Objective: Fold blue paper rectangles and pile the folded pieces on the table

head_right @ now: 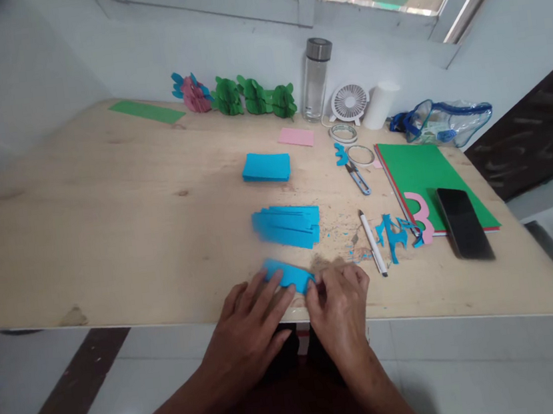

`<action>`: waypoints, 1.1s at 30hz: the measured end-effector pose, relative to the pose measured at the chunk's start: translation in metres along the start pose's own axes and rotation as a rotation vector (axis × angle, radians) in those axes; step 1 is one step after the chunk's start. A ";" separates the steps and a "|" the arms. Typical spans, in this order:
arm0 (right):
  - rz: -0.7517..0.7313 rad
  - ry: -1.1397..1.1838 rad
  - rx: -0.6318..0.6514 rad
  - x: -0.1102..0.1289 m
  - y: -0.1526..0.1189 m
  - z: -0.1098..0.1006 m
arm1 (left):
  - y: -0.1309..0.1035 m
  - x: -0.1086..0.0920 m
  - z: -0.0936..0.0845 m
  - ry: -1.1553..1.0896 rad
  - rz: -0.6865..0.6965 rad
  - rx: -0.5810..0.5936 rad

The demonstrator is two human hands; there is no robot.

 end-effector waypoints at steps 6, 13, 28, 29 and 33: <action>-0.002 -0.003 0.004 0.001 0.003 -0.001 | 0.000 0.002 -0.002 -0.016 -0.013 0.014; 0.018 0.081 0.079 -0.009 0.009 -0.004 | -0.005 -0.007 -0.008 -0.034 -0.051 0.012; -0.033 0.038 0.090 -0.016 0.008 -0.007 | -0.010 -0.009 -0.010 -0.071 -0.071 -0.031; -0.036 0.024 0.090 -0.015 0.007 -0.006 | -0.011 -0.009 -0.011 -0.082 -0.072 -0.041; -0.041 -0.008 0.078 -0.014 0.007 -0.006 | -0.012 -0.007 -0.011 -0.106 -0.083 -0.066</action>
Point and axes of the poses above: each hand's wrist, its own y-axis towards the middle knuckle, its own z-axis out of the palm, x = y × z, the point moved 9 cm from there along y, towards the middle knuckle, and after that the axes turned 3 degrees about -x, right-handed, at the moved point
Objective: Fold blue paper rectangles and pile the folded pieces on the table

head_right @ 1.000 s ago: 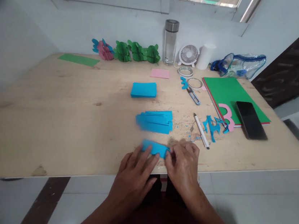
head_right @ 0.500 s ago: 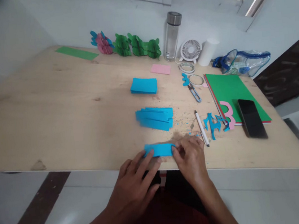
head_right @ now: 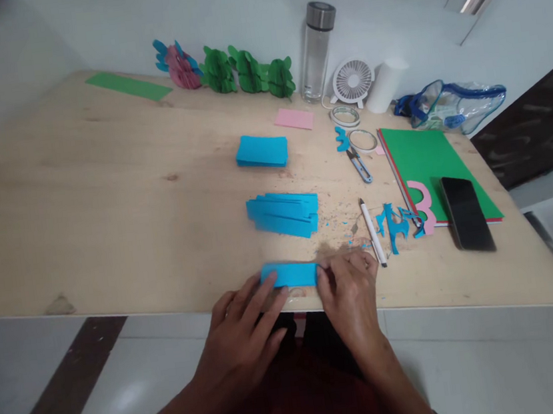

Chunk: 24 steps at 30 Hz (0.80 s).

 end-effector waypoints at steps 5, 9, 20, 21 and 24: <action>-0.002 -0.013 -0.008 0.001 0.000 0.000 | 0.001 0.002 0.003 0.028 -0.002 -0.003; -0.001 -0.028 -0.002 0.001 0.000 0.000 | 0.001 0.002 0.004 0.042 0.010 0.004; -0.022 -0.109 -0.064 0.011 0.000 -0.008 | 0.002 0.001 0.003 0.044 0.005 -0.002; -0.046 -0.105 -0.058 0.016 0.000 -0.008 | 0.002 0.001 0.003 0.042 0.007 -0.001; -0.159 -0.048 0.043 0.034 0.002 0.001 | 0.003 0.002 0.002 0.039 0.018 0.006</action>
Point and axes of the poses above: each hand's wrist, its own y-axis towards the middle knuckle, its own z-axis out of the palm, x = y × z, the point moved 9 cm from there along y, towards the middle knuckle, and after that the axes turned 3 degrees about -x, right-handed, at the moved point
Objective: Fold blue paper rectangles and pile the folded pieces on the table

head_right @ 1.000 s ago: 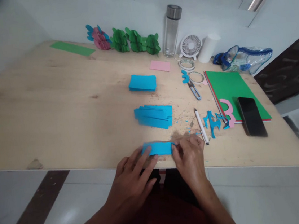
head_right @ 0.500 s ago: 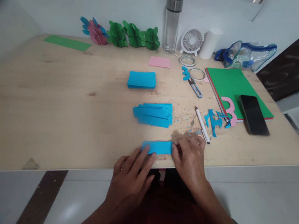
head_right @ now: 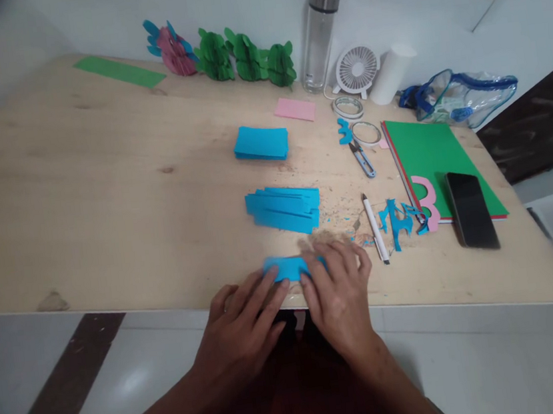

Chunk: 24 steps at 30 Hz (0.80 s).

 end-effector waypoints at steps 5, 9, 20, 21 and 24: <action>-0.116 0.084 0.168 0.016 0.004 0.019 | 0.002 0.002 -0.001 -0.008 0.018 0.020; -0.126 0.089 0.165 0.016 0.004 0.021 | 0.002 0.003 -0.002 -0.020 0.014 0.011; -0.141 0.151 0.192 0.017 0.004 0.018 | 0.000 0.005 -0.010 -0.128 0.007 -0.045; -0.143 0.165 0.192 0.017 0.005 0.017 | 0.000 0.005 -0.010 -0.138 0.004 -0.045; -0.145 0.204 0.189 0.016 0.006 0.015 | -0.001 0.004 -0.012 -0.151 -0.002 -0.056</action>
Point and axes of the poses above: each hand's wrist, its own y-axis towards the middle knuckle, its own z-axis out of the palm, x = y × z, the point moved 9 cm from there along y, towards the middle knuckle, and after that the axes turned 3 degrees about -x, right-handed, at the moved point
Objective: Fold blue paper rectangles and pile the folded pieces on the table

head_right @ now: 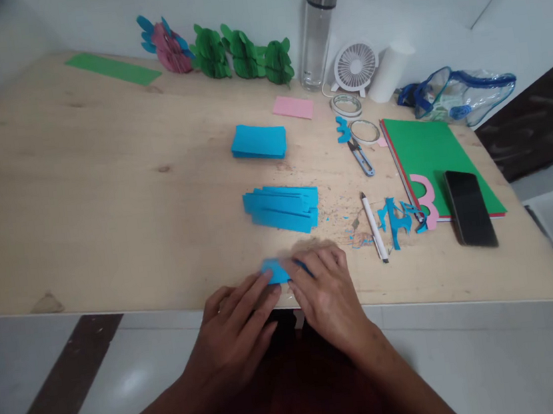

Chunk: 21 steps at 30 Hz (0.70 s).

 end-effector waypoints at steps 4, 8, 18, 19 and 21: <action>0.004 -0.004 0.009 0.000 0.001 0.000 | 0.000 0.000 0.000 0.016 0.003 -0.009; 0.005 -0.042 0.033 0.000 0.003 0.002 | 0.001 0.000 0.002 0.046 0.009 -0.011; 0.004 -0.089 0.052 0.001 0.006 0.004 | 0.003 0.000 0.002 0.086 0.026 -0.020; 0.000 -0.093 0.055 0.001 0.006 0.004 | 0.003 0.000 0.002 0.087 0.024 -0.016; -0.007 -0.098 0.066 0.001 0.006 0.006 | 0.002 0.001 0.003 0.090 0.020 -0.017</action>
Point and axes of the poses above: each hand's wrist, its own y-axis towards the middle knuckle, its own z-axis out of the palm, x = y × z, the point moved 9 cm from there along y, towards the middle knuckle, and after that the axes turned 3 degrees about -x, right-handed, at the moved point
